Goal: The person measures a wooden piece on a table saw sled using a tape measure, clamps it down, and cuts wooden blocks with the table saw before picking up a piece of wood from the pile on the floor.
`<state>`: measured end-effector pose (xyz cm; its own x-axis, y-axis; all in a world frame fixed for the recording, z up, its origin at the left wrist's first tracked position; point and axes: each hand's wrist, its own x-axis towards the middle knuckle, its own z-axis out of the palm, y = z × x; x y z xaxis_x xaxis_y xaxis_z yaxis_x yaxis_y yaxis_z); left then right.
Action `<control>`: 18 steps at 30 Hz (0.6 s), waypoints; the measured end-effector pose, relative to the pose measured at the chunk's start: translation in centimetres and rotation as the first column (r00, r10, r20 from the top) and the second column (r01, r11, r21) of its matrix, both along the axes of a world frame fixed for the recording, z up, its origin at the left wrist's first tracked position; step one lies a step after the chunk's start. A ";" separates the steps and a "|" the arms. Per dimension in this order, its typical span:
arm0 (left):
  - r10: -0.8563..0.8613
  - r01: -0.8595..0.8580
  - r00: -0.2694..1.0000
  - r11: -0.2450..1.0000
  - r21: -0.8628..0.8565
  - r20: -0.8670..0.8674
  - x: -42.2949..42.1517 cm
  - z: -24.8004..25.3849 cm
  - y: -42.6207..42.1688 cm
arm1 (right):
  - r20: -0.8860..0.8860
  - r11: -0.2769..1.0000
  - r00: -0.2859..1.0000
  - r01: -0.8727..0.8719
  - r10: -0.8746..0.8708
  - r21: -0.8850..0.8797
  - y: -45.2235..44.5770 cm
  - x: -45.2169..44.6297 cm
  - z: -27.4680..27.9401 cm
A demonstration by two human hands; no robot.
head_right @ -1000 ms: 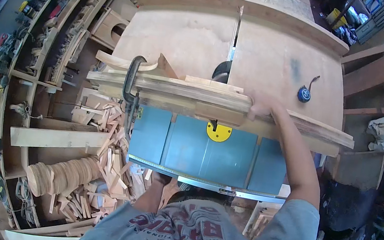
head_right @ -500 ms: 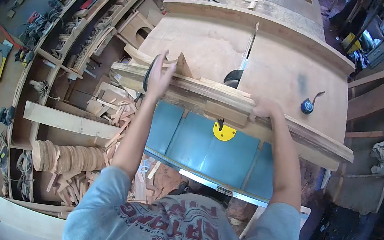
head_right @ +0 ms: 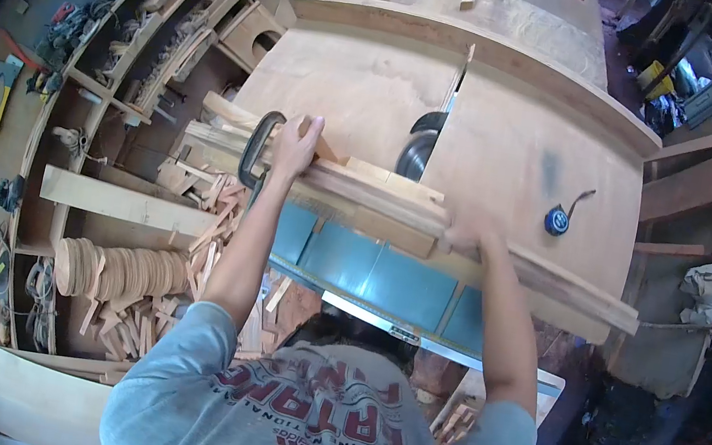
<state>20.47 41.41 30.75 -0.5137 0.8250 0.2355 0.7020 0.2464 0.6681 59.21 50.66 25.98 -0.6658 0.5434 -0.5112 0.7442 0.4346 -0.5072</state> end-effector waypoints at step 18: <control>-0.122 0.136 0.991 0.931 0.339 -0.063 0.8 -2.7 -11.3 | -0.281 0.998 0.958 0.062 -0.051 0.031 -6.9 -13.3 9.3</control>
<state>21.26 30.11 28.02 -0.3923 0.7497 0.5329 0.7403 -0.0865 0.6667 45.88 43.79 35.24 -0.7468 0.6001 -0.2866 0.5991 0.4198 -0.6818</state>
